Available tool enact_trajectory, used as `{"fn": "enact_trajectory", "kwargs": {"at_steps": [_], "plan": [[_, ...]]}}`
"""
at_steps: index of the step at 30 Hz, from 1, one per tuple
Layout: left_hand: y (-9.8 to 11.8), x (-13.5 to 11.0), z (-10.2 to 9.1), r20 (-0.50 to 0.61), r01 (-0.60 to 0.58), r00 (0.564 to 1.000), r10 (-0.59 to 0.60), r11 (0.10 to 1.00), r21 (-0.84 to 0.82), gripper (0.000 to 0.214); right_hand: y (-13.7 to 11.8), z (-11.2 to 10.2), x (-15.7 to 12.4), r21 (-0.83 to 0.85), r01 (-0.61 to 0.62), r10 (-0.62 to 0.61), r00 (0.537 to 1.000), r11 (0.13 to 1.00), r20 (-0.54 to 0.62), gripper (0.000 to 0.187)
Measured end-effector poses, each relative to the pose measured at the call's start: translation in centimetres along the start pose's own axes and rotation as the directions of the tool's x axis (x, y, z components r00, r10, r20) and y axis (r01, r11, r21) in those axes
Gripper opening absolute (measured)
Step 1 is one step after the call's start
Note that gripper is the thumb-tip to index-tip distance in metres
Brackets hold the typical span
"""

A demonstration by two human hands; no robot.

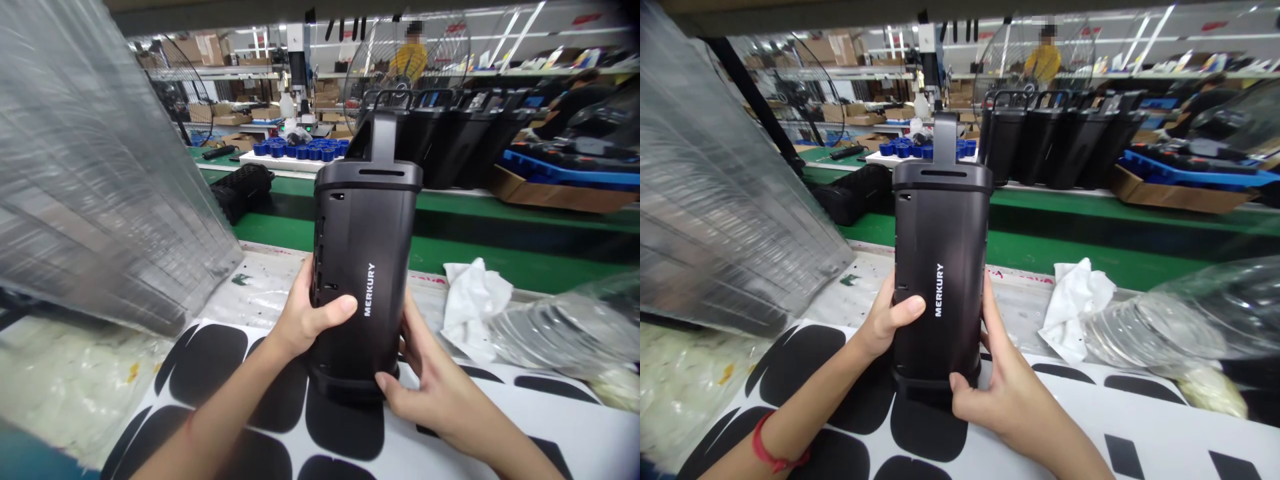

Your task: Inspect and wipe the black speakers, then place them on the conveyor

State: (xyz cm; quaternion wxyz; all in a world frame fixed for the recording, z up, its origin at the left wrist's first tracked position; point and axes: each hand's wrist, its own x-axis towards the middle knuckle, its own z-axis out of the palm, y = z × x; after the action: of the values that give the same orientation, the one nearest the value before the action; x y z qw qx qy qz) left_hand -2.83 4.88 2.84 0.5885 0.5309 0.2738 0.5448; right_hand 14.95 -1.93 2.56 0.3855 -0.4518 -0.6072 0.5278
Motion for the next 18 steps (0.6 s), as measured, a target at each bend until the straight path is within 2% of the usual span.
{"fn": "enact_trajectory", "kwargs": {"at_steps": [2, 5, 10, 13, 18], "plan": [[0.0, 0.0, 0.0, 0.01, -0.001, 1.0, 0.001, 1.0, -0.001, 0.059, 0.2, 0.1, 0.0, -0.001, 0.015, -0.015, 1.0, 1.0, -0.016, 0.106], [0.0, -0.2, 0.1, 0.032, -0.039, 0.999, 0.039, 0.999, 0.007, 0.061, 0.4, 0.6, 0.1, -0.007, 0.022, -0.023, 0.994, 1.0, -0.103, 0.103], [0.2, -1.0, 0.6, 0.12, -0.176, 0.978, 0.169, 0.984, 0.042, 0.068, 1.0, 1.8, 0.5, 0.204, 0.063, -0.028, 0.985, 0.977, -0.171, 0.118], [0.3, -1.1, 0.8, 0.174, -0.213, 0.963, 0.206, 0.977, 0.022, 0.069, 1.6, 2.3, 0.7, 0.242, 0.08, -0.029, 0.978, 0.967, -0.207, 0.119], [-0.1, -1.4, 1.3, 0.169, -0.189, 0.969, 0.182, 0.982, 0.025, 0.076, 2.4, 2.9, 0.8, 0.373, 0.13, -0.078, 0.985, 0.919, -0.151, 0.12]]}}
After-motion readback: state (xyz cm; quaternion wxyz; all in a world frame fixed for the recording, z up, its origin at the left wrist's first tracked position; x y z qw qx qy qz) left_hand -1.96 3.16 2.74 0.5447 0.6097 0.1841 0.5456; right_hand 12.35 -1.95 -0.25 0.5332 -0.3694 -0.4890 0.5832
